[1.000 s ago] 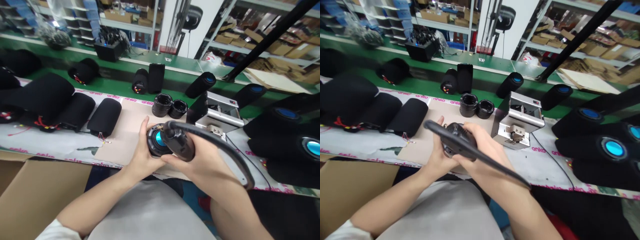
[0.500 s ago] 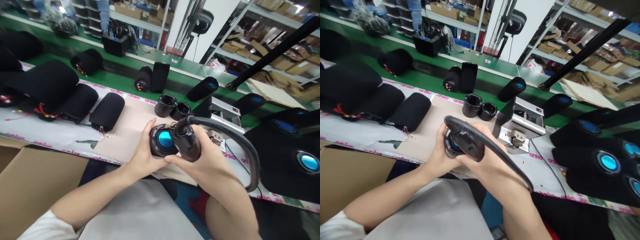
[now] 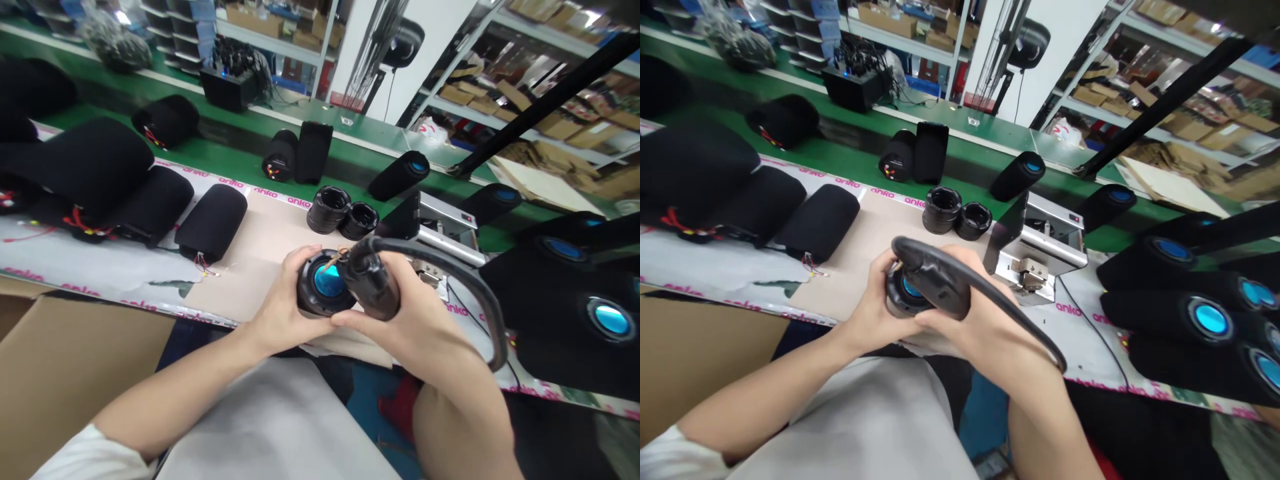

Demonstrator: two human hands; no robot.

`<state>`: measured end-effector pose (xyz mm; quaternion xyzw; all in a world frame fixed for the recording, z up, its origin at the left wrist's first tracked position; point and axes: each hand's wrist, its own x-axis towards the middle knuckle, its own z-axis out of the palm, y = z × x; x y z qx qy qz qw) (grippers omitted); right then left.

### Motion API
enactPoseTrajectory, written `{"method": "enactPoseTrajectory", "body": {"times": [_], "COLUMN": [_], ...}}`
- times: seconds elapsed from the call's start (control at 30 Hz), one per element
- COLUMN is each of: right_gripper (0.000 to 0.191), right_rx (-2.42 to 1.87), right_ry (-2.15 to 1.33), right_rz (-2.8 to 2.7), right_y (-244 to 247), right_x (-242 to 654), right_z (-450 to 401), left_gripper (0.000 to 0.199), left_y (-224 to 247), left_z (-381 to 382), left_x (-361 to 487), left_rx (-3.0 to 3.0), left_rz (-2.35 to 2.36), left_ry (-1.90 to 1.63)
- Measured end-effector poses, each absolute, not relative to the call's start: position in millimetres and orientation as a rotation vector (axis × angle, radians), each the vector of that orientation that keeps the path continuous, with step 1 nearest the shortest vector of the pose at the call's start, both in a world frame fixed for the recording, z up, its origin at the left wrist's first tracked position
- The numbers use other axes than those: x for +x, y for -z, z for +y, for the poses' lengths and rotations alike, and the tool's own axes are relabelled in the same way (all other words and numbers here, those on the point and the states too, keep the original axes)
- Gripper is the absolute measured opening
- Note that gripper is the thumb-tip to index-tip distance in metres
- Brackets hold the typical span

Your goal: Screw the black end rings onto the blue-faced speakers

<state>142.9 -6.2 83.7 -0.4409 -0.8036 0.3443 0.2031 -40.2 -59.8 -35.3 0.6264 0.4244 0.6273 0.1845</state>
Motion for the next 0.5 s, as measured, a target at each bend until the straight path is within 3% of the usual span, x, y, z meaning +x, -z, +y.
{"method": "enactPoseTrajectory", "body": {"times": [0.2,0.27,0.37,0.5], "right_gripper": [0.073,0.076,0.057,0.026], "right_rx": [-1.231,-1.189,-1.137,-0.83], "right_ry": [-1.161,-1.238,-1.298,-1.039], "right_rz": [-2.078,-2.026,-1.864,-1.222], "right_y": [-81,-77,-78,-92], "right_x": [141,143,156,189], "right_z": [5,5,6,13], "left_gripper": [0.12,0.116,0.097,0.087], "left_y": [24,23,25,24], "left_z": [-55,-52,-48,-48], "left_x": [-51,-50,-46,-46], "left_rx": [1.857,1.867,1.868,1.902], "left_rz": [1.169,1.158,1.219,1.257], "left_ry": [-1.685,-1.722,-1.811,-1.834]}}
